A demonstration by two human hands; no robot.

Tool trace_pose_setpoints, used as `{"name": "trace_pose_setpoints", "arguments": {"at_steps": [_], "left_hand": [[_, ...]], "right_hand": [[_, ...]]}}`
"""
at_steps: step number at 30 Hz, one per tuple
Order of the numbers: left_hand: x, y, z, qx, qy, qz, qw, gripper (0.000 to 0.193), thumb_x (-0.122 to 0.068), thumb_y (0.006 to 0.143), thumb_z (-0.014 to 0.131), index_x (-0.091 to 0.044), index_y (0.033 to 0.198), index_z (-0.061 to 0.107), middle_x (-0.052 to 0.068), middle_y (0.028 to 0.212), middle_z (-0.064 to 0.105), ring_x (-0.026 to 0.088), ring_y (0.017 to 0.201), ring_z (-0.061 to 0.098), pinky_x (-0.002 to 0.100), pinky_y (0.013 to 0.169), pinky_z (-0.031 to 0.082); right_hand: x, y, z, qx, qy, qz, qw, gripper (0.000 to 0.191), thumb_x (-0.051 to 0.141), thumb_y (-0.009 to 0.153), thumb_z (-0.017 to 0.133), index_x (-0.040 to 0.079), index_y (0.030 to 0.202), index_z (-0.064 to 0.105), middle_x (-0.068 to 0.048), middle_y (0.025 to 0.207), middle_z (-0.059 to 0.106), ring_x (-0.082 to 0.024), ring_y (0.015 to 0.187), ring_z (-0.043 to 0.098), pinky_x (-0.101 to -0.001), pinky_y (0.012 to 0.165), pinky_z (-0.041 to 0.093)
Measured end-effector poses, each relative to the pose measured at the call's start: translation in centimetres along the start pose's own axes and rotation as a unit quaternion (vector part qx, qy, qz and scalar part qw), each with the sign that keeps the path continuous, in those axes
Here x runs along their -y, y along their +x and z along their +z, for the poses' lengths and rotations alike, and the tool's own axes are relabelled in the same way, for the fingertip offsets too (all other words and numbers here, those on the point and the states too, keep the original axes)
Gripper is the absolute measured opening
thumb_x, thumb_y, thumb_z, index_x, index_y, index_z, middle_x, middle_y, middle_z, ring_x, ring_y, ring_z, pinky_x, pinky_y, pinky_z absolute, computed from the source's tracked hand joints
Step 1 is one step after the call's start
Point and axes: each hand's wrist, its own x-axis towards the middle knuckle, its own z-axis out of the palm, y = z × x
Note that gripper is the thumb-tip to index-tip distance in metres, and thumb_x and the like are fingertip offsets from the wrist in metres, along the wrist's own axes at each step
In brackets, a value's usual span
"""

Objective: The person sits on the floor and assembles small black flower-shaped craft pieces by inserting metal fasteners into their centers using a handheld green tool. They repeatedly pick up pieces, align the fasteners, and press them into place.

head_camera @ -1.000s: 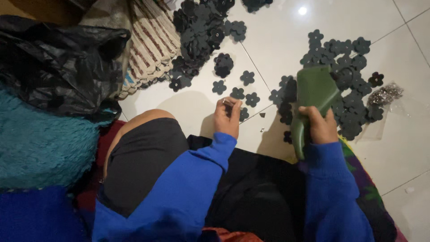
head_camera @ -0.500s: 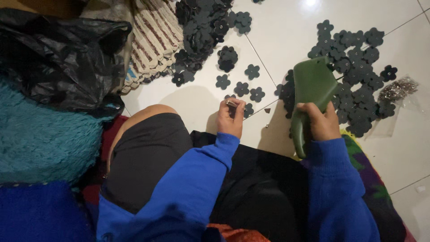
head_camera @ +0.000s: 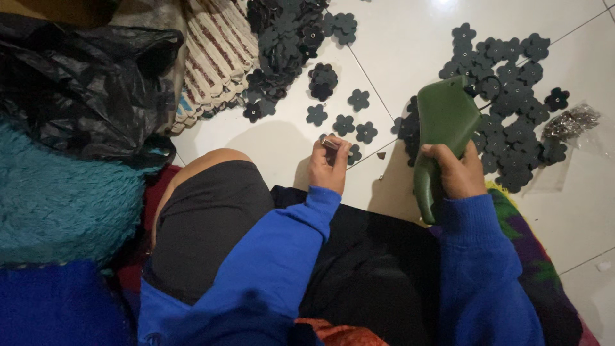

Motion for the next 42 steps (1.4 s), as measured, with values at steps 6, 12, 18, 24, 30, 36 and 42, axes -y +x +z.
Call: {"name": "trace_pose_setpoints", "arguments": {"at_steps": [6, 12, 18, 24, 30, 36, 42], "left_hand": [[0.1, 0.1, -0.2, -0.004, 0.024, 0.025, 0.999, 0.013, -0.010, 0.099, 0.072, -0.003, 0.107, 0.063, 0.001, 0.091, 0.068, 0.007, 0.079, 0.063, 0.024, 0.072, 0.054], [0.4, 0.2, -0.2, 0.002, -0.004, 0.028, 1.000, 0.015, -0.009, 0.099, 0.071, -0.005, 0.110, 0.061, 0.000, 0.093, 0.068, 0.006, 0.080, 0.064, 0.024, 0.072, 0.055], [0.0, 0.4, -0.4, 0.003, 0.009, 0.023, 1.000, 0.015, -0.008, 0.099, 0.071, -0.005, 0.110, 0.062, -0.001, 0.092, 0.067, 0.005, 0.079, 0.064, 0.023, 0.071, 0.054], [-0.4, 0.5, -0.4, 0.018, -0.012, 0.031, 0.999, 0.013, -0.006, 0.100, 0.071, -0.004, 0.110, 0.063, -0.001, 0.094, 0.066, 0.005, 0.083, 0.061, 0.022, 0.074, 0.053], [-0.9, 0.5, -0.4, 0.043, 0.031, 0.043, 0.998, 0.012, -0.005, 0.097, 0.073, -0.005, 0.107, 0.066, 0.002, 0.092, 0.066, 0.007, 0.079, 0.062, 0.024, 0.070, 0.053], [-1.2, 0.6, -0.5, 0.062, 0.119, 0.121, 0.983, 0.012, -0.004, 0.095, 0.074, -0.004, 0.106, 0.068, 0.005, 0.097, 0.068, 0.012, 0.082, 0.065, 0.027, 0.074, 0.055], [-0.8, 0.8, -0.4, 0.054, 0.079, 0.095, 0.991, 0.010, -0.004, 0.097, 0.071, -0.004, 0.106, 0.067, 0.004, 0.097, 0.068, 0.010, 0.081, 0.066, 0.026, 0.073, 0.056]], "right_hand": [[-0.3, 0.4, -0.1, -0.005, -0.027, -0.003, 1.000, 0.046, 0.019, 0.083, 0.072, 0.001, 0.123, 0.058, -0.013, 0.098, 0.069, -0.021, 0.075, 0.069, -0.0336, 0.064, 0.058], [-0.6, 0.6, -0.3, -0.026, -0.068, 0.007, 0.997, 0.051, 0.023, 0.082, 0.074, 0.001, 0.126, 0.058, -0.013, 0.101, 0.070, -0.022, 0.080, 0.070, -0.0329, 0.070, 0.057], [-0.7, 0.7, -0.3, -0.015, -0.067, -0.018, 0.997, 0.054, 0.025, 0.081, 0.074, 0.001, 0.127, 0.059, -0.013, 0.103, 0.069, -0.021, 0.083, 0.069, -0.0329, 0.072, 0.056], [-0.4, 0.4, -0.1, -0.013, -0.047, -0.007, 0.999, 0.054, 0.024, 0.079, 0.074, 0.003, 0.127, 0.058, -0.012, 0.103, 0.068, -0.021, 0.083, 0.069, -0.0327, 0.071, 0.056], [-0.1, 0.3, 0.1, -0.008, -0.060, -0.011, 0.998, 0.053, 0.024, 0.082, 0.073, 0.000, 0.126, 0.060, -0.013, 0.103, 0.069, -0.022, 0.082, 0.069, -0.0327, 0.071, 0.056], [-0.4, 0.5, 0.0, 0.002, -0.047, -0.022, 0.999, 0.056, 0.024, 0.080, 0.073, 0.002, 0.129, 0.058, -0.012, 0.105, 0.069, -0.022, 0.084, 0.069, -0.0324, 0.073, 0.057], [-0.7, 0.7, -0.1, 0.000, -0.067, -0.027, 0.997, 0.060, 0.025, 0.079, 0.073, 0.001, 0.132, 0.057, -0.015, 0.109, 0.068, -0.023, 0.087, 0.069, -0.0332, 0.075, 0.056]]}}
